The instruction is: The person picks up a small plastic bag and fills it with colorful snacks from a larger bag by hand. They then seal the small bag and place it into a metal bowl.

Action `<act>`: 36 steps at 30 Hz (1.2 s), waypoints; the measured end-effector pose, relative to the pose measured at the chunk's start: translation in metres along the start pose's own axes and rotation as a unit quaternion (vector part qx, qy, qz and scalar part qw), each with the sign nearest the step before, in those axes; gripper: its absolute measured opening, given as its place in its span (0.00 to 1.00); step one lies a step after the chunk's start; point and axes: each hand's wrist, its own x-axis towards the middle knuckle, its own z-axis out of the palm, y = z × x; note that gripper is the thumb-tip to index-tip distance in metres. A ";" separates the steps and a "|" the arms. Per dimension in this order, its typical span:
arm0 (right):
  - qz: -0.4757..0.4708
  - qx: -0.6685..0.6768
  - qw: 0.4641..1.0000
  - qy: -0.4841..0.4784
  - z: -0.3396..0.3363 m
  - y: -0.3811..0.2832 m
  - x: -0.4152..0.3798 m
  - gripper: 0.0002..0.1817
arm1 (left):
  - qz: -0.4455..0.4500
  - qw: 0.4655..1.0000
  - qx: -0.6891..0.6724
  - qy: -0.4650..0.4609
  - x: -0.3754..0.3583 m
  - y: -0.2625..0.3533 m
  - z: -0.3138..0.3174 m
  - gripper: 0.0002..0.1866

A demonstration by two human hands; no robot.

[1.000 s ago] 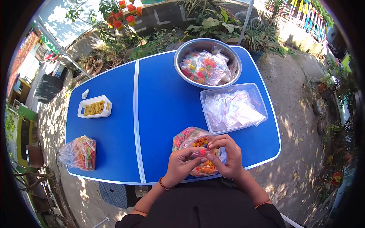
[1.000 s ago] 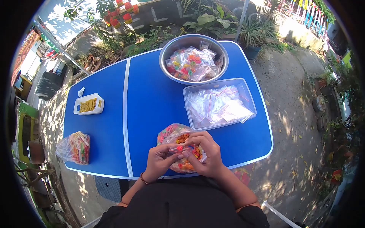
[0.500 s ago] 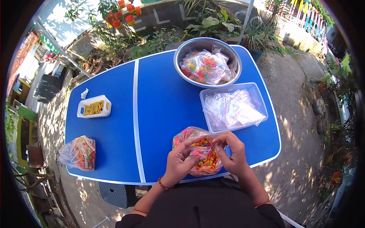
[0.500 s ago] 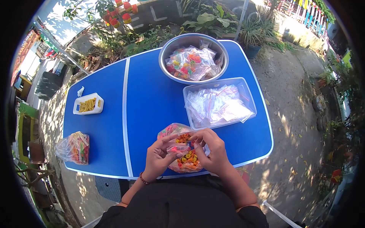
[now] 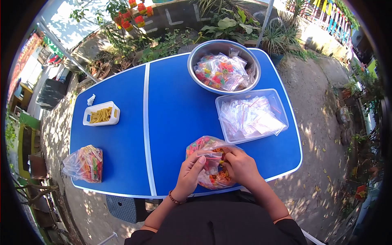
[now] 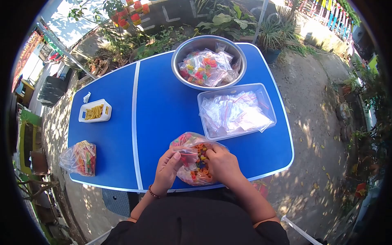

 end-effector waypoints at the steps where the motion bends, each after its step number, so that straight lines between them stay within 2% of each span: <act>1: 0.017 0.043 0.999 -0.018 -0.005 0.002 0.001 0.08 | -0.001 0.999 0.032 -0.001 -0.001 0.003 0.002 0.14; 3: 0.053 0.126 0.989 -0.053 -0.019 0.004 0.005 0.07 | -0.004 0.995 0.096 -0.005 0.000 0.013 0.007 0.13; 5: 0.088 0.260 0.961 -0.032 -0.031 0.001 0.005 0.07 | -0.005 0.992 0.123 -0.003 0.000 0.012 0.005 0.12; 9: 0.114 0.515 0.848 0.049 -0.034 0.001 0.000 0.08 | 0.007 0.986 0.163 0.010 -0.002 0.004 0.004 0.10; 10: 0.101 0.544 0.829 0.086 -0.037 -0.004 0.001 0.08 | 0.010 0.981 0.192 -0.001 -0.002 0.005 0.004 0.10; 13: -0.002 0.429 0.899 0.086 -0.043 -0.005 0.000 0.09 | 0.035 0.964 0.262 -0.025 -0.001 0.010 0.006 0.12; 16: -0.140 0.291 0.942 0.096 -0.051 -0.009 0.008 0.11 | 0.063 0.956 0.283 -0.039 0.000 0.010 0.006 0.15; 19: -0.078 0.295 0.949 0.081 -0.050 -0.014 0.005 0.10 | 0.035 0.964 0.255 -0.062 0.000 0.012 0.007 0.14; 22: -0.149 0.233 0.956 0.100 -0.054 -0.013 0.012 0.10 | -0.010 0.981 0.182 -0.060 -0.002 0.008 0.007 0.14; 25: -0.005 0.348 0.930 0.119 -0.050 -0.018 0.006 0.08 | -0.047 0.992 0.110 -0.035 0.000 0.011 0.010 0.13; 28: 0.069 0.271 0.960 -0.005 -0.047 -0.010 0.004 0.07 | -0.042 0.995 0.086 -0.004 0.002 0.012 0.010 0.12; 31: -0.008 0.067 0.997 -0.033 -0.021 -0.002 -0.002 0.07 | -0.031 0.996 0.086 0.013 0.003 0.006 0.006 0.12; 33: -0.017 0.024 0.999 -0.025 -0.006 0.002 -0.002 0.07 | -0.004 0.993 0.116 0.013 0.004 0.000 0.002 0.12; 36: -0.032 -0.005 0.999 -0.009 0.003 0.004 -0.001 0.08 | -0.045 0.997 0.055 0.029 0.003 0.007 0.004 0.12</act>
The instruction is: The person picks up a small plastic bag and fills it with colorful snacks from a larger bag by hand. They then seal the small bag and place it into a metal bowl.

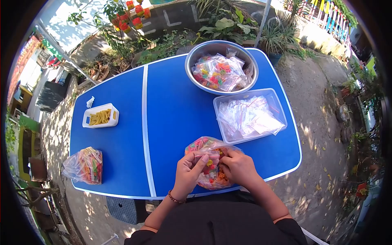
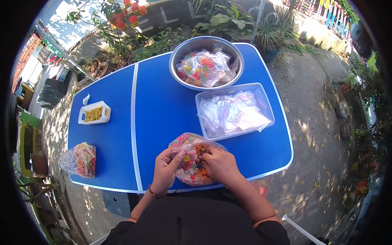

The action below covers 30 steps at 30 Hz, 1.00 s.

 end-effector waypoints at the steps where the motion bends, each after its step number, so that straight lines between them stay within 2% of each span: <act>1: 0.001 -0.001 1.000 -0.005 -0.001 0.000 0.001 0.08 | -0.008 1.000 -0.017 0.008 -0.001 0.001 0.001 0.13; 5: 0.015 0.087 0.996 -0.007 -0.019 -0.004 0.006 0.10 | -0.011 0.999 -0.042 0.022 0.000 -0.001 0.000 0.13; 8: 0.151 0.318 0.936 -0.030 -0.037 -0.008 0.007 0.09 | -0.007 1.000 0.012 0.017 -0.002 0.001 -0.003 0.12; 10: 0.121 0.412 0.902 0.052 -0.031 -0.004 0.003 0.07 | -0.001 0.999 0.044 0.008 -0.003 0.002 -0.003 0.12; 12: 0.090 0.515 0.845 0.115 -0.030 -0.007 0.002 0.08 | 0.013 0.998 0.060 -0.002 -0.002 -0.001 -0.001 0.11; 15: 0.043 0.538 0.835 0.107 -0.041 -0.011 0.003 0.09 | 0.037 0.998 0.037 -0.021 -0.003 0.000 0.008 0.12; 18: 0.022 0.510 0.858 0.050 -0.050 -0.011 0.003 0.09 | 0.048 0.994 0.088 -0.036 -0.004 -0.002 0.005 0.13; 21: 0.083 0.503 0.860 0.041 -0.051 -0.019 0.001 0.08 | 0.030 0.985 0.158 -0.068 -0.005 0.006 0.005 0.15; 24: 0.037 0.376 0.926 0.012 -0.054 -0.015 0.001 0.08 | 0.045 0.975 0.201 -0.080 -0.005 0.000 0.001 0.16; 27: -0.051 0.303 0.950 0.055 -0.049 -0.014 0.006 0.08 | 0.033 0.989 0.129 -0.071 -0.005 -0.001 0.005 0.16; 30: -0.040 0.264 0.960 0.080 -0.045 -0.021 0.005 0.07 | -0.003 0.991 0.112 -0.075 -0.006 0.000 0.005 0.16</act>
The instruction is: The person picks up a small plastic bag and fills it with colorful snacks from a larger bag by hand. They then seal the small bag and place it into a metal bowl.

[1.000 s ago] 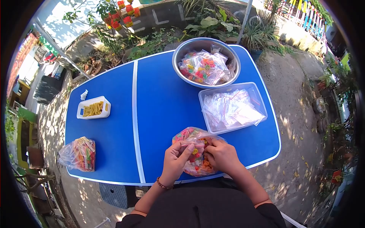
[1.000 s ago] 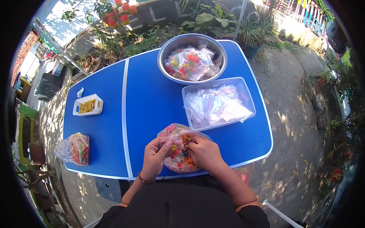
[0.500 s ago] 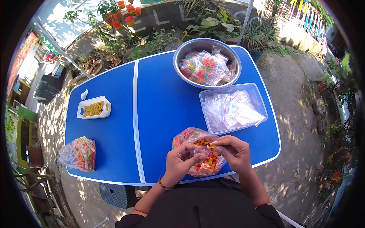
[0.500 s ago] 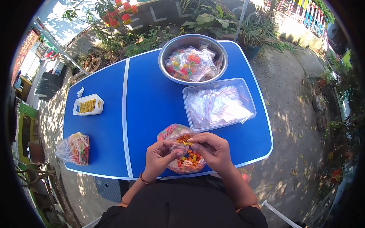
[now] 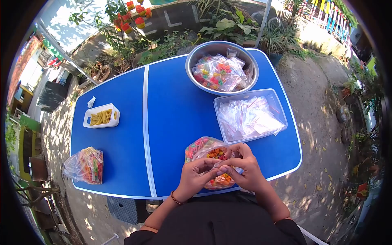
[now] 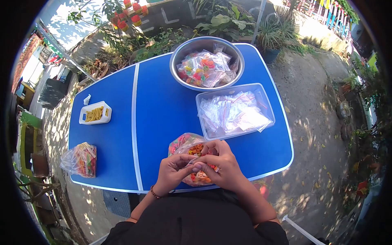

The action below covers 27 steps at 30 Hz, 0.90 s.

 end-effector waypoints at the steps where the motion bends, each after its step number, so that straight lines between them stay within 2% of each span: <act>1: -0.012 -0.027 0.999 -0.011 -0.001 -0.001 0.001 0.07 | -0.004 1.000 -0.017 -0.005 0.000 0.000 0.000 0.16; 3: -0.038 -0.082 0.995 -0.035 -0.004 -0.003 0.004 0.07 | -0.013 0.999 -0.050 -0.014 0.000 -0.002 0.002 0.15; 6: 0.017 0.101 0.995 0.022 -0.004 -0.004 0.004 0.08 | 0.002 0.999 -0.030 -0.009 0.000 0.003 -0.003 0.14; 9: 0.108 0.144 0.980 0.088 -0.006 0.005 0.003 0.08 | 0.046 0.987 -0.134 0.080 0.006 -0.009 -0.007 0.15; 10: 0.124 0.130 0.981 0.074 -0.003 0.010 0.000 0.07 | 0.027 0.984 -0.159 0.081 0.005 -0.006 -0.010 0.16; 13: 0.137 -0.026 0.989 -0.056 -0.005 0.013 -0.001 0.08 | 0.024 0.953 -0.286 0.097 0.007 -0.003 -0.010 0.18; 17: 0.074 -0.180 0.979 -0.063 0.023 0.034 -0.011 0.06 | -0.005 0.938 -0.332 0.101 0.008 0.003 -0.009 0.22; 27: 0.062 -0.300 0.945 -0.112 0.040 0.031 -0.008 0.05 | -0.021 0.945 -0.316 0.078 0.006 0.005 -0.008 0.25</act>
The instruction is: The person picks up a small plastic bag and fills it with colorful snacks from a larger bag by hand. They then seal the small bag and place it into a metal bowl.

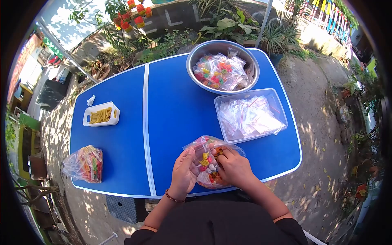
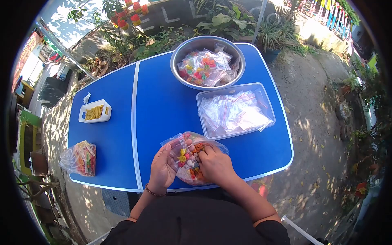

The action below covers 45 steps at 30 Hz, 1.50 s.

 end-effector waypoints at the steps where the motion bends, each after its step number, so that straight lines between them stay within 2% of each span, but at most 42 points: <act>1: -0.001 0.002 1.000 0.002 0.000 -0.001 0.000 0.06 | -0.002 1.000 0.000 -0.004 0.000 0.000 0.000 0.25; 8: 0.019 0.054 0.998 0.030 -0.001 0.012 -0.005 0.06 | 0.044 0.999 0.013 0.019 -0.001 0.004 -0.006 0.24; 14: -0.054 0.079 0.995 0.039 -0.011 -0.003 -0.001 0.05 | 0.046 0.999 0.010 0.019 -0.001 0.004 -0.007 0.23; 20: -0.057 0.051 0.997 0.024 -0.004 -0.011 0.000 0.08 | 0.045 0.999 0.007 0.017 -0.002 0.001 -0.004 0.23; 26: 0.041 0.163 0.986 -0.016 -0.002 -0.002 0.000 0.10 | 0.045 0.999 0.018 0.015 -0.002 0.002 -0.005 0.23; 29: 0.082 0.331 0.939 -0.037 -0.016 0.008 0.001 0.10 | 0.043 0.998 0.034 0.020 -0.003 0.001 -0.008 0.22; 31: 0.079 0.376 0.923 -0.003 -0.022 0.011 0.002 0.09 | 0.048 0.997 0.052 0.021 -0.003 0.001 -0.008 0.20; 32: 0.078 0.399 0.914 0.013 -0.024 0.012 0.001 0.09 | 0.062 0.994 0.090 0.026 -0.002 0.000 -0.007 0.18; 34: 0.133 0.451 0.882 0.032 -0.028 0.011 -0.002 0.07 | 0.090 0.981 0.167 0.038 -0.001 -0.002 -0.005 0.15; 36: 0.174 0.513 0.837 0.076 -0.032 0.004 -0.004 0.07 | 0.077 0.962 0.261 0.012 -0.004 -0.003 -0.007 0.13; 40: 0.005 0.382 0.897 0.223 -0.035 -0.005 -0.004 0.04 | 0.080 0.902 0.425 -0.006 -0.009 -0.008 -0.003 0.10; 41: -0.028 0.345 0.911 0.222 -0.037 -0.008 -0.003 0.04 | 0.114 0.887 0.447 -0.040 -0.007 -0.007 -0.003 0.12; 43: -0.095 0.267 0.934 0.219 -0.043 -0.010 0.000 0.05 | 0.099 0.870 0.480 -0.058 -0.007 -0.003 -0.004 0.13; 45: -0.102 0.269 0.936 0.203 -0.044 -0.011 0.000 0.06 | 0.112 0.869 0.477 -0.069 -0.007 -0.004 -0.005 0.13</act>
